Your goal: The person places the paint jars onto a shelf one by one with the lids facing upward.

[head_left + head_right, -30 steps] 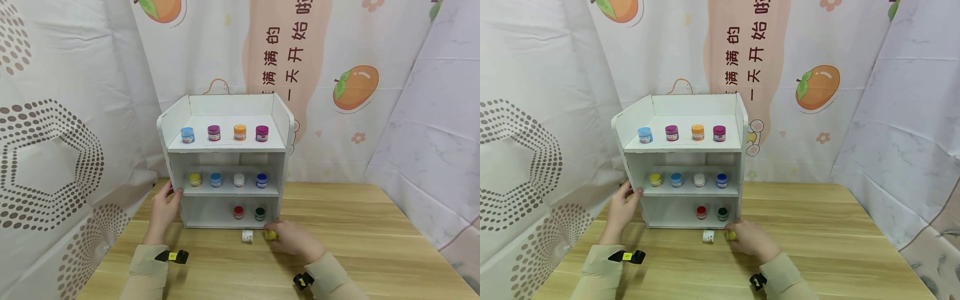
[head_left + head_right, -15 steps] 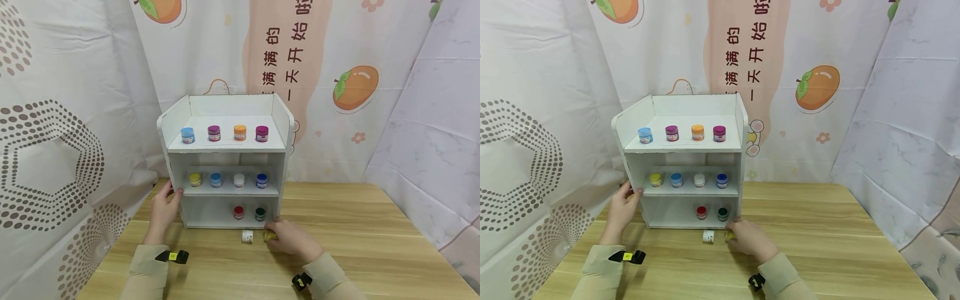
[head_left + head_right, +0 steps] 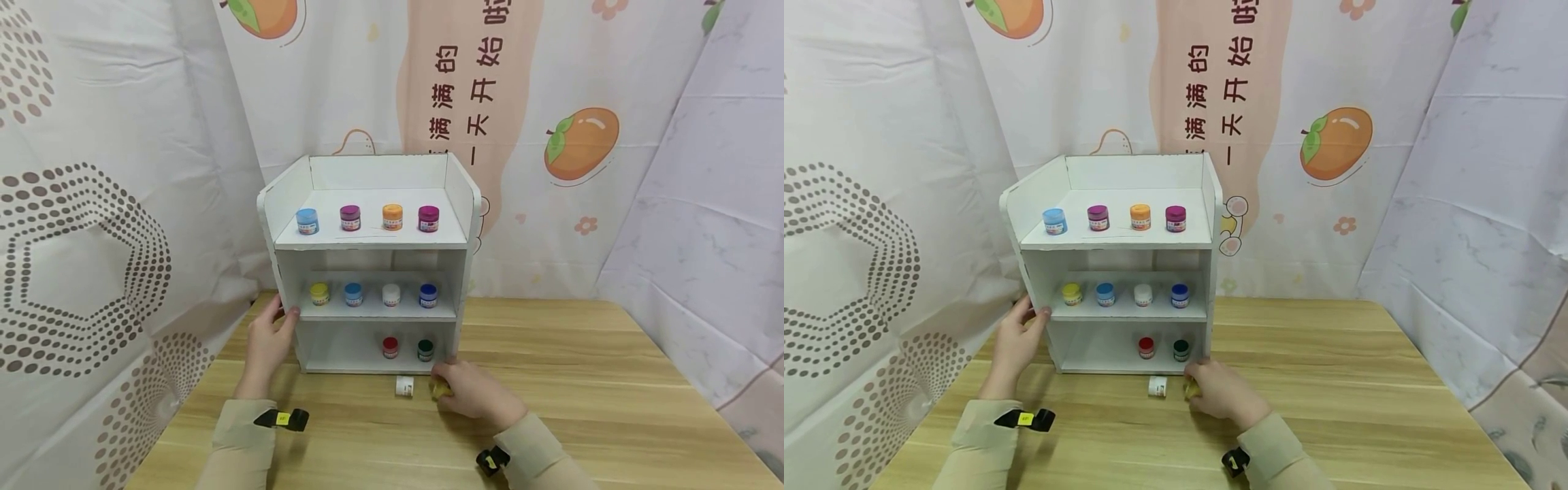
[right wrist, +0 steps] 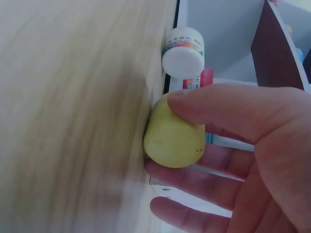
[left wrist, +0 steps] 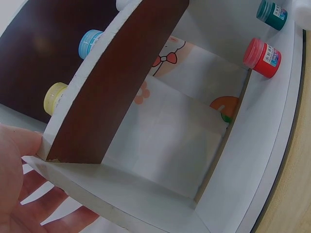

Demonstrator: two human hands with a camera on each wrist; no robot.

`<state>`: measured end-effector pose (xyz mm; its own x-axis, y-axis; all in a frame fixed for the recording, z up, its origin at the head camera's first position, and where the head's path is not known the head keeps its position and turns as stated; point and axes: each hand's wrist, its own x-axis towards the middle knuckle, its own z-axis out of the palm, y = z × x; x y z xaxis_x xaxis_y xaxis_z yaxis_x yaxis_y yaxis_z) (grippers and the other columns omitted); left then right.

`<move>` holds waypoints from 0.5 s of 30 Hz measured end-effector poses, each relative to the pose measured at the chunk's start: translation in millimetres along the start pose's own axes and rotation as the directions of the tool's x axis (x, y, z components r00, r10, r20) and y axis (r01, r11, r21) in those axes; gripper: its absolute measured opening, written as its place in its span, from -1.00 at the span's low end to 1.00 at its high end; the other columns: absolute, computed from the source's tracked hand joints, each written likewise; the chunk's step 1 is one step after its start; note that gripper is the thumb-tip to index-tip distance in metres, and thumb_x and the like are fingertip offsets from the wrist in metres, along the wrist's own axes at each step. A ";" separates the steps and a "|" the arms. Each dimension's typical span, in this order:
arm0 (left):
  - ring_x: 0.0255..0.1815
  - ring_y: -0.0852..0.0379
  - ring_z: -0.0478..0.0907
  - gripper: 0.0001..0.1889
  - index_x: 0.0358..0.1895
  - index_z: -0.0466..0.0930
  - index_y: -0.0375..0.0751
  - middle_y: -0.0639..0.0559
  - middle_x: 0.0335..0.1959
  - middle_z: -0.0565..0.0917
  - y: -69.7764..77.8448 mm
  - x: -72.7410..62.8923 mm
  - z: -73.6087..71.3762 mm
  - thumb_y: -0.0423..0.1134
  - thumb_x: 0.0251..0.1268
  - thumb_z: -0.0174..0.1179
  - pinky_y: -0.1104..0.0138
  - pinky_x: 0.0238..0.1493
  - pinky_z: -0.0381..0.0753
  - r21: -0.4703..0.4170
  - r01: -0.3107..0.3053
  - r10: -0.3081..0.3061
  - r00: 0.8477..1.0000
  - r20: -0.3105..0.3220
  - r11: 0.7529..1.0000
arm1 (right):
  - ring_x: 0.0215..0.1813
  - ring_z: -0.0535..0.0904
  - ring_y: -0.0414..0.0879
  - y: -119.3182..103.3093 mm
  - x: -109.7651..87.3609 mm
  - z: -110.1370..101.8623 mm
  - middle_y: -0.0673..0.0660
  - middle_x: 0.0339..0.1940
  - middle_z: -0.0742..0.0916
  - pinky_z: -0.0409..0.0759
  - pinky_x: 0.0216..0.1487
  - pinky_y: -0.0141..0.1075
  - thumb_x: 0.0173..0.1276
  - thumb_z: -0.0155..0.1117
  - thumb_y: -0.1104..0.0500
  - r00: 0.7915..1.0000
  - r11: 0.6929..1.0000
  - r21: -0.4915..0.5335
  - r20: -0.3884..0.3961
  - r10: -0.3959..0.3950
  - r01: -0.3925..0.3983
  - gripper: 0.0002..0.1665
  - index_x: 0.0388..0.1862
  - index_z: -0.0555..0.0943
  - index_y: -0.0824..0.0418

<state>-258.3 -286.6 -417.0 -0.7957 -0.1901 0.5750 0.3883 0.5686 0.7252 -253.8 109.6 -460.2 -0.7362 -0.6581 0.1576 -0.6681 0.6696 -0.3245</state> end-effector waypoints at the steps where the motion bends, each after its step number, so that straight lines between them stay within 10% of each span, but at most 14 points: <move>1: 0.19 -0.35 0.57 -0.50 0.43 0.45 -0.27 -0.34 0.30 0.54 0.2 0.0 0.0 -0.20 0.51 0.20 -0.16 -0.03 0.69 -0.002 0.000 0.000 1.000 0.000 1.000 | -0.34 0.43 -0.22 0.1 -0.2 -0.4 -0.06 -0.28 0.59 0.48 -0.34 -0.34 0.18 0.45 0.26 1.000 1.000 0.004 0.005 -0.003 0.003 -0.72 -0.14 0.60 0.14; 15: 0.19 -0.37 0.57 -0.51 0.42 0.46 -0.26 -0.35 0.29 0.54 -1.1 -0.2 0.6 -0.21 0.52 0.20 -0.14 -0.03 0.69 -0.005 -0.001 0.001 1.000 -0.003 1.000 | -0.29 0.53 -0.18 -18.7 -6.4 -26.9 -0.08 -0.26 0.62 0.60 -0.27 -0.30 0.17 0.46 0.28 0.994 0.998 0.008 -0.088 -0.063 0.064 -0.77 -0.19 0.67 0.13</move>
<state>-258.9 -286.7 -418.1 -0.7941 -0.1914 0.5769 0.3914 0.5651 0.7263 -239.5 110.5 -430.0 -0.6994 -0.6662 0.2590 -0.7128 0.6233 -0.3215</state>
